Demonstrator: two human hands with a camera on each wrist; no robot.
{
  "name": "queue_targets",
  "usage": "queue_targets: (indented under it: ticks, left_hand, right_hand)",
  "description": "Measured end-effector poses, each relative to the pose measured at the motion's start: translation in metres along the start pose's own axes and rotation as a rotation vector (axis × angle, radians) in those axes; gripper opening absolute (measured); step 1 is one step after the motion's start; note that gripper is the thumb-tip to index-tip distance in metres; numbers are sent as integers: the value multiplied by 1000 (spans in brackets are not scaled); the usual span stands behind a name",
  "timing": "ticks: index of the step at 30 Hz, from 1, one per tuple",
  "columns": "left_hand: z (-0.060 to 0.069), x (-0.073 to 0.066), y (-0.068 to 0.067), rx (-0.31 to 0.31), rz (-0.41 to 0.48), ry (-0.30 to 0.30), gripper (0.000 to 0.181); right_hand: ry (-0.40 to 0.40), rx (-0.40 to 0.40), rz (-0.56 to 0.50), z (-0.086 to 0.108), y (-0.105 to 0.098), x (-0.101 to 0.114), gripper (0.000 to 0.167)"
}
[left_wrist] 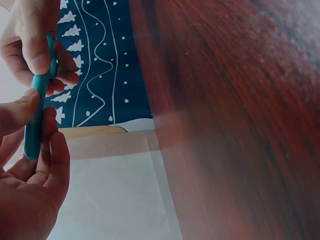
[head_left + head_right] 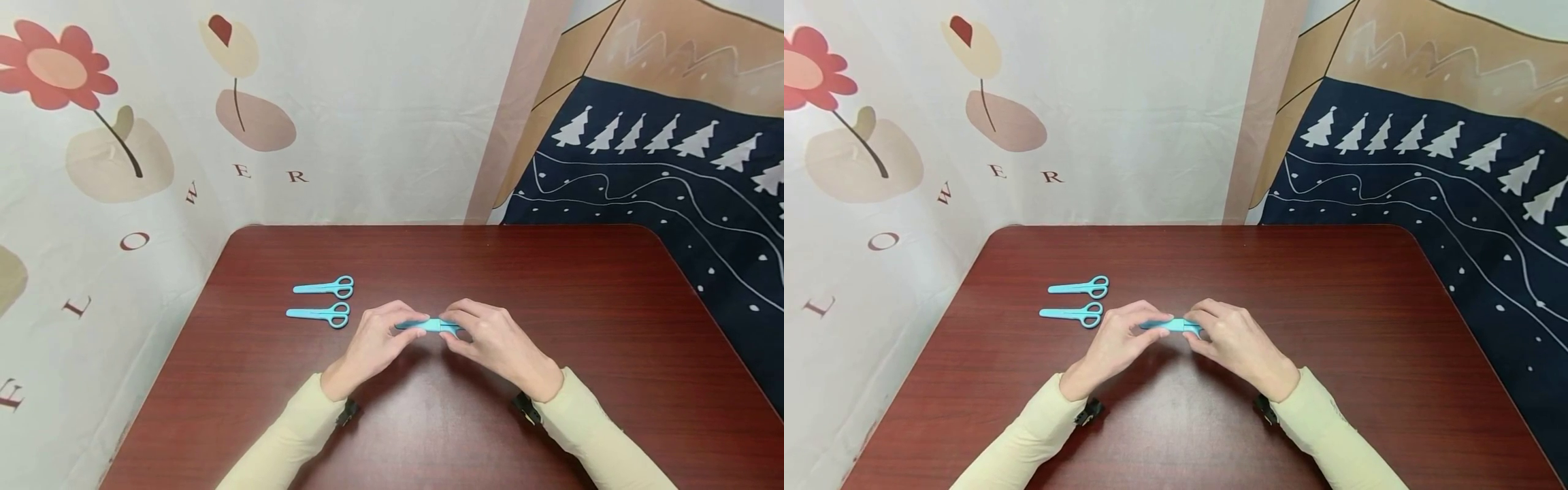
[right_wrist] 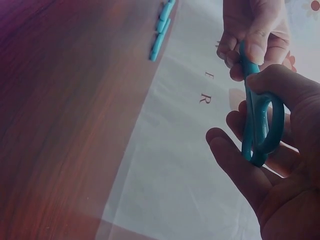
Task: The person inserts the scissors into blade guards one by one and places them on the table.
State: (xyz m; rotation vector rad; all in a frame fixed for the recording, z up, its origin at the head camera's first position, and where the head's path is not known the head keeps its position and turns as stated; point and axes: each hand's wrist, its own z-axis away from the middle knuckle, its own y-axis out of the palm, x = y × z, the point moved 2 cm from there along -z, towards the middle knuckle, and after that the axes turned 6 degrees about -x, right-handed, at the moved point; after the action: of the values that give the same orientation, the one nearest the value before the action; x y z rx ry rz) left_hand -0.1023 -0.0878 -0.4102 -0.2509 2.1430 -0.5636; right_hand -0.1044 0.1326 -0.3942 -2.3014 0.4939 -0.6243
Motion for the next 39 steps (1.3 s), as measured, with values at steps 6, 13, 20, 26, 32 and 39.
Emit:
queue_targets:
  ticks: [6, 13, 20, 26, 32, 39]
  left_hand:
    - [1, 2, -2, 3, -7, -14, 19]
    - [1, 2, -2, 6, -12, -15, 18]
    - [3, -1, -6, 46, -44, -19, 19]
    - [6, 0, -12, 73, -104, 13, 20]
    - [9, 1, -17, 66, -144, 42, 20]
    - [12, 1, -19, 38, -171, 81, 21]
  right_hand:
    - [8, 10, -11, -1, 1, 1, 27]
    - [5, 14, -7, -2, 3, 1, 27]
    - [-19, 24, -8, 1, 5, 2, 25]
    - [-19, 58, 1, 2, 7, 4, 25]
    - [-34, 64, 18, -1, 9, 8, 25]
    - [-33, 56, -1, -4, 13, 10, 25]
